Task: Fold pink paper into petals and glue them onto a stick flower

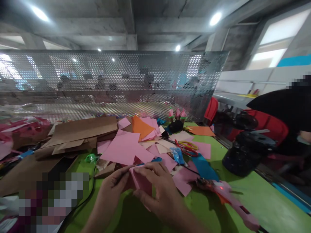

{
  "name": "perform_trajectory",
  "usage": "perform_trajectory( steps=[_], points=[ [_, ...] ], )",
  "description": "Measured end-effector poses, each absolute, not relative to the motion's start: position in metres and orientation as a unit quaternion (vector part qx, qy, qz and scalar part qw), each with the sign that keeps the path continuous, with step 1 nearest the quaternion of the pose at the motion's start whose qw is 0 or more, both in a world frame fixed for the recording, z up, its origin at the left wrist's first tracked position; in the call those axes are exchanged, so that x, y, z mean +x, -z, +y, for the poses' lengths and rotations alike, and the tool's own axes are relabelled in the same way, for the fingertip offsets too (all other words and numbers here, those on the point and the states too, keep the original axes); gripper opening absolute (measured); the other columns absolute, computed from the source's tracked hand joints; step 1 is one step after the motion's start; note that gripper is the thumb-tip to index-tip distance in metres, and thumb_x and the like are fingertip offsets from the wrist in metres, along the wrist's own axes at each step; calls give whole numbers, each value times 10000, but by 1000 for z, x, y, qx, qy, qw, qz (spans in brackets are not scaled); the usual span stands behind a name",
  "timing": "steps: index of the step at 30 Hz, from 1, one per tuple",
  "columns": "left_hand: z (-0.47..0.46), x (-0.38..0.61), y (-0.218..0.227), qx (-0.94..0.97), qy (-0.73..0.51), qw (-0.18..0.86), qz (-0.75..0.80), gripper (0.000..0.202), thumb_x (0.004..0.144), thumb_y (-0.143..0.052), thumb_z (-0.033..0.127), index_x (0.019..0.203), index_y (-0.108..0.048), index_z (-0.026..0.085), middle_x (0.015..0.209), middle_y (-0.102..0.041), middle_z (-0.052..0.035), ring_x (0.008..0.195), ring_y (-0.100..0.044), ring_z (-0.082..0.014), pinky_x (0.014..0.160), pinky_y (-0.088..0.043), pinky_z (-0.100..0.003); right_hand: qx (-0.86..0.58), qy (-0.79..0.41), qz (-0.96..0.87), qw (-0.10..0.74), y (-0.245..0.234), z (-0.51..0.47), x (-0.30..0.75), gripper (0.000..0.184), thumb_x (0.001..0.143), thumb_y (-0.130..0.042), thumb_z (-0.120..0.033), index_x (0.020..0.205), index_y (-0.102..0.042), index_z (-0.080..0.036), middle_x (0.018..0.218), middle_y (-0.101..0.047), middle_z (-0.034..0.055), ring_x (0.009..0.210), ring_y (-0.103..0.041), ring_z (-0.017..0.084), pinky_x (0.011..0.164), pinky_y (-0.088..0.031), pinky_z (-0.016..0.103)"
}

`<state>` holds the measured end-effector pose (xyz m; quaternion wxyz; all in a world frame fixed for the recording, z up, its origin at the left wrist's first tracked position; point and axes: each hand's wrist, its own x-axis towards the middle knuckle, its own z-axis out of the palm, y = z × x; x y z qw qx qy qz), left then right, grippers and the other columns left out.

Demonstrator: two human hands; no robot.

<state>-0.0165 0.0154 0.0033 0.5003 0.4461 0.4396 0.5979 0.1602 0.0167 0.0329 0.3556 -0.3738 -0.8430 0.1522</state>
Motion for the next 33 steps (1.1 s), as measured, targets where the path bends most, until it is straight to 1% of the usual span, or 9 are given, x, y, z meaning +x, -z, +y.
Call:
perform_trajectory(
  steps=[3,6,9,12,15,19,23,26,33],
  points=[
    [17,-16,-2,445,-599,497,442,268,727,-707,352,929,-785,193,951,-779,-69,912,-707,-241,846,-553,-321,-365,-89,-857,352,-29,18,157,440,868,-669,-224,1290,-555,-270,1218,-625,67,1119,-538,245,955,-441,405],
    [18,-15,-2,436,-599,508,439,304,717,-718,373,944,-783,182,954,-779,-85,915,-711,-256,840,-561,-339,-359,-45,-864,350,-28,17,155,447,878,-608,-128,1297,-548,-272,1207,-643,53,1092,-548,233,938,-435,402],
    [18,-14,-1,428,-602,521,428,313,715,-727,381,950,-782,181,964,-779,-87,909,-715,-255,824,-569,-336,-367,-14,-865,341,-30,13,153,433,886,-573,-120,1301,-549,-239,1190,-649,73,1060,-560,245,901,-449,411],
    [16,-13,-1,413,-603,534,426,323,703,-744,384,953,-783,184,986,-777,-84,928,-712,-254,835,-566,-332,-374,5,-863,338,-30,10,151,395,878,-595,-163,1269,-573,-211,1136,-667,93,1019,-580,265,874,-467,435],
    [15,-13,-2,399,-603,542,428,328,689,-753,384,947,-785,184,984,-778,-79,937,-710,-255,845,-563,-332,-376,5,-859,347,-27,11,150,322,889,-604,-199,1210,-603,-210,1101,-685,98,996,-601,268,884,-475,449],
    [15,-12,-3,421,-601,518,440,311,712,-724,367,960,-784,189,963,-780,-74,916,-712,-253,823,-569,-330,-375,-18,-849,373,-25,15,150,262,917,-553,-142,1150,-629,-235,1049,-721,72,950,-641,240,873,-493,414],
    [15,-13,1,469,-581,492,447,279,759,-656,280,1000,-778,210,1017,-772,-59,960,-702,-238,900,-535,-328,-378,-50,-834,399,-26,16,149,220,904,-584,-147,1099,-633,-235,1021,-727,66,936,-655,236,835,-505,385],
    [15,-14,5,485,-568,502,435,306,765,-623,236,1034,-767,207,1059,-762,-63,994,-693,-243,933,-516,-341,-390,-74,-821,410,-25,16,147,150,893,-635,-184,1033,-639,-239,987,-724,51,919,-653,230,797,-499,360],
    [15,-12,7,500,-547,497,451,296,746,-594,254,964,-779,180,1003,-771,-83,928,-706,-244,866,-534,-319,-395,-99,-804,434,-24,18,149,104,914,-591,-151,935,-646,-237,886,-717,31,824,-653,199,740,-498,319]
  ],
)
